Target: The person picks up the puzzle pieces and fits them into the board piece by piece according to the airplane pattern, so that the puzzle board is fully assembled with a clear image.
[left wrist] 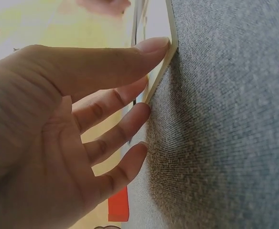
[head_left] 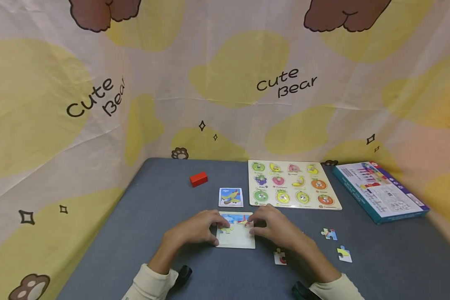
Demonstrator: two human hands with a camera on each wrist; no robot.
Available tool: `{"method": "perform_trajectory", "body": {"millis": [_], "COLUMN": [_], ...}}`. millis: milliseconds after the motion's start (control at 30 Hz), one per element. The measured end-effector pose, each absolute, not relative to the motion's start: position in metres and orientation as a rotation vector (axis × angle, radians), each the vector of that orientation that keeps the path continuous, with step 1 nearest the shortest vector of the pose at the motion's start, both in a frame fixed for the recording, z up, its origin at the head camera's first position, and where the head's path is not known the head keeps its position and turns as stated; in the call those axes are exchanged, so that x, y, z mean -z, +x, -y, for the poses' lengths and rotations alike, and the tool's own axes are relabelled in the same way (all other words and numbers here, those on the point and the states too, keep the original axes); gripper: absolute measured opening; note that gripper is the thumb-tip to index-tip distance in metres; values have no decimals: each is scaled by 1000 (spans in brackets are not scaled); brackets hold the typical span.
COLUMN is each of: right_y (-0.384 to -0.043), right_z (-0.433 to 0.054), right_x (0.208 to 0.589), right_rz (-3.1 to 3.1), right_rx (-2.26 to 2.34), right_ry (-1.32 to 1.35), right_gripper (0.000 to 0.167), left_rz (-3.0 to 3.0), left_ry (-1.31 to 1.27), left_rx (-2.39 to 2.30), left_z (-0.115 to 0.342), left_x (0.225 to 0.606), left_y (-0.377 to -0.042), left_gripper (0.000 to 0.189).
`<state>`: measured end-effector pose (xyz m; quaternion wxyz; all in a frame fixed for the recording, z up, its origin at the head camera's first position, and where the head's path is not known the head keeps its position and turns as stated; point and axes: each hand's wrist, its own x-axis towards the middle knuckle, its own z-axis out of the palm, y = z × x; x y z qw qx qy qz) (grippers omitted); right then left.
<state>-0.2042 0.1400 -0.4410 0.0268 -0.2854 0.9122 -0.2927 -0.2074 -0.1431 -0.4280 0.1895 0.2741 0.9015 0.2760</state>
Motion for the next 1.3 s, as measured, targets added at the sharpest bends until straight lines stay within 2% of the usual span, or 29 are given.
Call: {"method": "perform_trajectory", "body": {"millis": [733,933,1300], "right_y": [-181,-179,-180], "right_z": [-258,-269,-268], "right_x": [433,436,438], "right_rz": [-2864,-2856,-2854], "right_rx": [729,725,661], "right_ry": [-630,-685,-605], "right_gripper": [29,26,19], "left_rz": [-2539,-2531,-2525], "left_ry": [732,727,718], "left_rx": [-808,-819,-810], "left_z": [144,144,141], "left_x": [430,431,427], "left_y": [-206,-207,-206], "left_gripper": [48,48,49]}}
